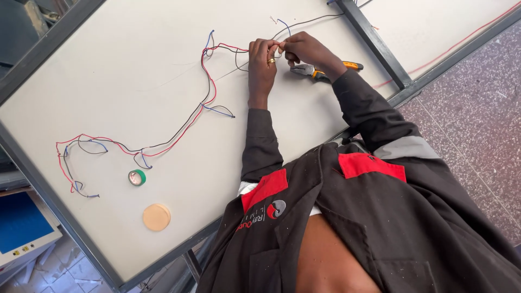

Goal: Stripping and connecting electrical wires on a sign panel using pliers

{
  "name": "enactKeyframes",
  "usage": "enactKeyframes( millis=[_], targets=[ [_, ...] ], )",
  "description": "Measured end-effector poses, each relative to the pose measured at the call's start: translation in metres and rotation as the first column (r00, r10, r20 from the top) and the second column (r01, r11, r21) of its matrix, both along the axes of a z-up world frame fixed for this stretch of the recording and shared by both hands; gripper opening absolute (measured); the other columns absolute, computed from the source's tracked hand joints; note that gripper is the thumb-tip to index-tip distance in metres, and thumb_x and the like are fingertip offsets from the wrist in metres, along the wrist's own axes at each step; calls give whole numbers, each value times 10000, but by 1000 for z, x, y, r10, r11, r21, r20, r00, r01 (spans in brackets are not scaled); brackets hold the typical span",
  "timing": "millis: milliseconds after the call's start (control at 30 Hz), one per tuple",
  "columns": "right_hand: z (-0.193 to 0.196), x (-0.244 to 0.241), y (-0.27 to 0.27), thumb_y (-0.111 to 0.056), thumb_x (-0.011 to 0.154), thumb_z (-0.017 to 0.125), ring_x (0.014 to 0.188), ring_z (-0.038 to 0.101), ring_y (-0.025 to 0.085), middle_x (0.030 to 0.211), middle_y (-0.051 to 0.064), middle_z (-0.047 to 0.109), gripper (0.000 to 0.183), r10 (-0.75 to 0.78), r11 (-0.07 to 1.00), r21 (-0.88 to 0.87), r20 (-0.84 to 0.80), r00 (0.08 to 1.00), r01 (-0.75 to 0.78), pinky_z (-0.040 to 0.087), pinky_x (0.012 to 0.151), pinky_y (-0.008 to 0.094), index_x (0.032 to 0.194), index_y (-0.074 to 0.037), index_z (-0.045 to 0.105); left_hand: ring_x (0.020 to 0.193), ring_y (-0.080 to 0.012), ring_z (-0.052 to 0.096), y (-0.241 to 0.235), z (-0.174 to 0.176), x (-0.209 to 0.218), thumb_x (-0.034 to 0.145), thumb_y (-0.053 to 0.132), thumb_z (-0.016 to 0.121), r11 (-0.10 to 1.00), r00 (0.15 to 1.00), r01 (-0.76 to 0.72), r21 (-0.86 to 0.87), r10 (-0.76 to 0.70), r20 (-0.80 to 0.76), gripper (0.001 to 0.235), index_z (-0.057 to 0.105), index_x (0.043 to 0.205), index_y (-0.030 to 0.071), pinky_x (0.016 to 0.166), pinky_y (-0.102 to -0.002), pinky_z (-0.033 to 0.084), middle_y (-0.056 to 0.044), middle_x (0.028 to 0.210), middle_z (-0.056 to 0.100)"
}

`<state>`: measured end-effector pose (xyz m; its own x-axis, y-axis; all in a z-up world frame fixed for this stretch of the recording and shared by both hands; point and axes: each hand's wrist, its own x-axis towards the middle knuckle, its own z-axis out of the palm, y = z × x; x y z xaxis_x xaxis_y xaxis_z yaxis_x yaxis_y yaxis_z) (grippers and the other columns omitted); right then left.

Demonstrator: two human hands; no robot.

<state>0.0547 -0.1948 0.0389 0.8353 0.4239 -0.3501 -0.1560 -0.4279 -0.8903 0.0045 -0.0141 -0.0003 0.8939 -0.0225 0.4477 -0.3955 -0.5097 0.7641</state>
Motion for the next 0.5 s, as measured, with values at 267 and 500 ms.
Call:
enactKeyframes(
  millis=[267,500],
  targets=[
    [-32,3,-7,-53,930,904,960,702,369,1163,117,669,562,277,942,-335,822,498,30,548,827,488,1431,-60,650,1094,-267,594,-6,-2,-1,1188,185,504,996,996,-85,39,86,-24,193,682,1153,120,915,-425,527,-22,1129,701],
    [-40,-5,-11,-174,1224,703,785,708,347,985,127,731,101,165,984,-180,904,395,1,509,667,476,1222,-86,751,1020,-307,637,3,-26,7,1132,234,629,995,993,-97,-15,98,59,169,719,1063,109,923,-443,515,-74,1026,731]
  ],
)
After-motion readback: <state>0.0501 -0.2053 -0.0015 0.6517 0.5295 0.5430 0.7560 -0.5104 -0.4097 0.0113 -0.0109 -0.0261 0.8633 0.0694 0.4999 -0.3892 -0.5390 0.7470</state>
